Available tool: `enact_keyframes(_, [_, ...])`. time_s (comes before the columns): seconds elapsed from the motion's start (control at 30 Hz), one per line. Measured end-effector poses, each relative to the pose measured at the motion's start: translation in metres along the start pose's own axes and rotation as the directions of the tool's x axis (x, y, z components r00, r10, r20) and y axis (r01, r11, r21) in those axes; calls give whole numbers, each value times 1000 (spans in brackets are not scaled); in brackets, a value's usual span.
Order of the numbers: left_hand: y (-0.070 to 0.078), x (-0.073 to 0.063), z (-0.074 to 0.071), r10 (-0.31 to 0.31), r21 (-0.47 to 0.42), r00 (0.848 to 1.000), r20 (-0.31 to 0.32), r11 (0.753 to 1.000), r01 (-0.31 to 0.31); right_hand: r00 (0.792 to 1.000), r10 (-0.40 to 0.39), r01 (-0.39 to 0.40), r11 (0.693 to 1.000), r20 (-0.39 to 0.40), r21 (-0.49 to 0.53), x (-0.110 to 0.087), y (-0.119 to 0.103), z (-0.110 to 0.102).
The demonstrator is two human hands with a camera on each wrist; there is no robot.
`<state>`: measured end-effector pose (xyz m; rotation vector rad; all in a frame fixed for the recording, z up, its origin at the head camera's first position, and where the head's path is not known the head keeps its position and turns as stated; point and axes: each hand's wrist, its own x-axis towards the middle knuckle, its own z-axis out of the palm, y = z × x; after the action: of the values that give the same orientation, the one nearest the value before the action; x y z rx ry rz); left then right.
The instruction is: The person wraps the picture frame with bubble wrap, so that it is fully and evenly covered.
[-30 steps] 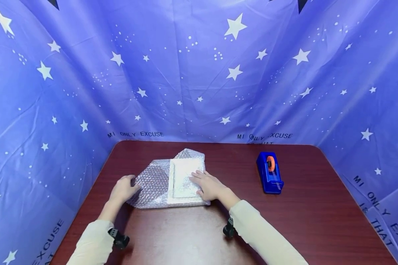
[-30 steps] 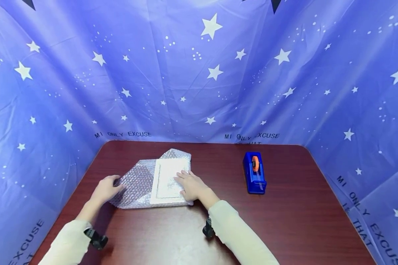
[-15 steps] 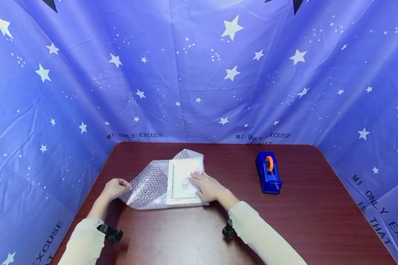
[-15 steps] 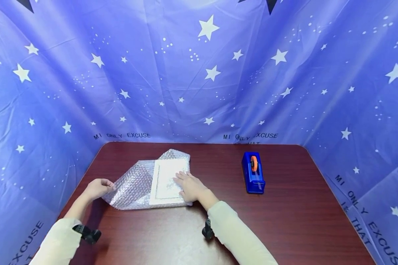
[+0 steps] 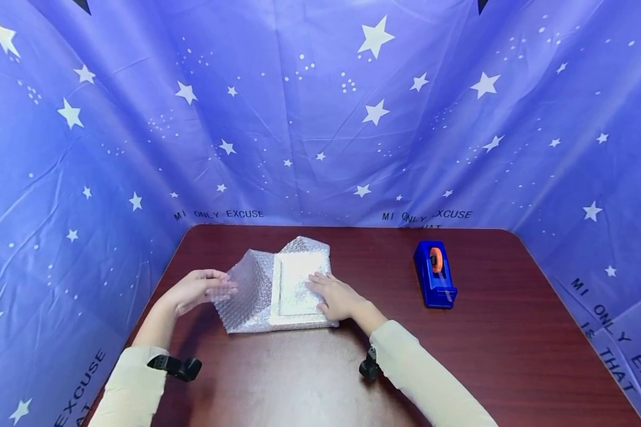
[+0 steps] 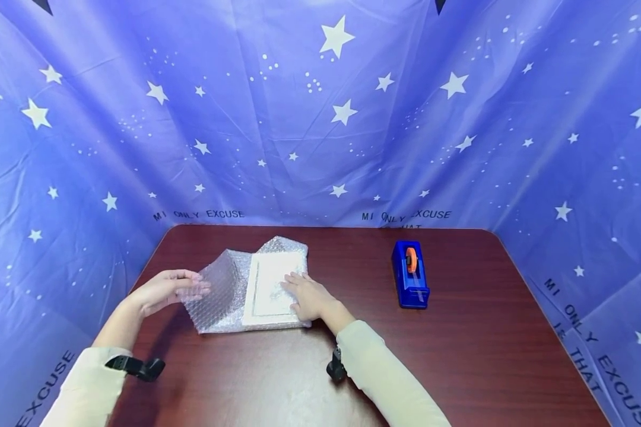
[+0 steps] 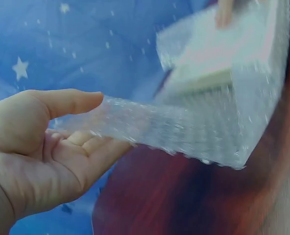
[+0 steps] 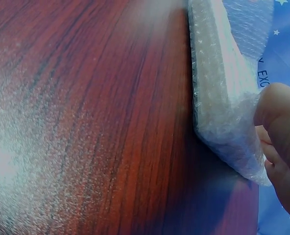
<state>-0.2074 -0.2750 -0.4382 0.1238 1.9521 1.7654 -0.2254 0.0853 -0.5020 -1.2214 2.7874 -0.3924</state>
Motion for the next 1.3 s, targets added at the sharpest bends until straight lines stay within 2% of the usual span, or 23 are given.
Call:
enact_keyframes(0.1, [11,5,11,56,-39,998,26,998,-54,1000,1,-1,1000,0,9,0,0,1])
enact_keyframes(0.23, [26,18,36,93,33,995,30,995,-94,1000,2,-2,1000,-7,4,1,0,2])
enact_keyframes(0.3, [32,26,54,85,102,996,0,991,-85,1000,0,0,1000,-11,0,1,0,2])
enact_keyframes(0.4, [34,41,89,62,226,993,-97,973,-38,1000,-6,6,1000,-16,-1,2,1,2])
enact_keyframes(0.47, [31,52,111,77,350,985,-155,937,-19,1000,-7,7,1000,-15,4,2,1,3])
enact_keyframes(0.53, [23,61,129,117,464,974,-196,886,-13,1000,-8,8,1000,-11,10,2,0,3])
enact_keyframes(0.6, [13,68,140,180,566,961,-210,824,-30,1000,-9,9,1000,-8,11,1,0,2])
enact_keyframes(0.63, [8,71,144,201,601,955,-216,799,-32,1000,-8,8,1000,-5,9,1,0,2])
enact_keyframes(0.67, [3,73,147,216,616,950,-224,787,-34,1000,-6,6,1000,-3,6,1,0,2])
enact_keyframes(0.7, [-2,75,149,226,621,948,-225,783,-38,1000,-5,5,1000,-3,2,1,0,2])
enact_keyframes(0.77, [-10,78,150,236,611,944,-231,790,-48,1000,-1,1,1000,-6,8,0,1,1])
enact_keyframes(0.87, [-19,81,146,231,560,944,-238,826,-61,1000,10,-10,999,-14,32,0,2,0])
enact_keyframes(1.0, [-24,82,141,211,488,954,-213,869,-83,999,23,-19,995,-48,94,-2,4,1])
enact_keyframes(1.1, [-25,81,139,194,470,961,-199,879,-80,995,53,-38,985,-87,168,-3,5,5])
enact_keyframes(1.2, [-25,80,140,188,473,960,-208,878,-69,987,86,-51,968,-133,245,-3,6,9])
enact_keyframes(1.3, [-25,78,143,221,529,956,-192,844,-88,981,88,-35,958,-175,285,-4,6,12])
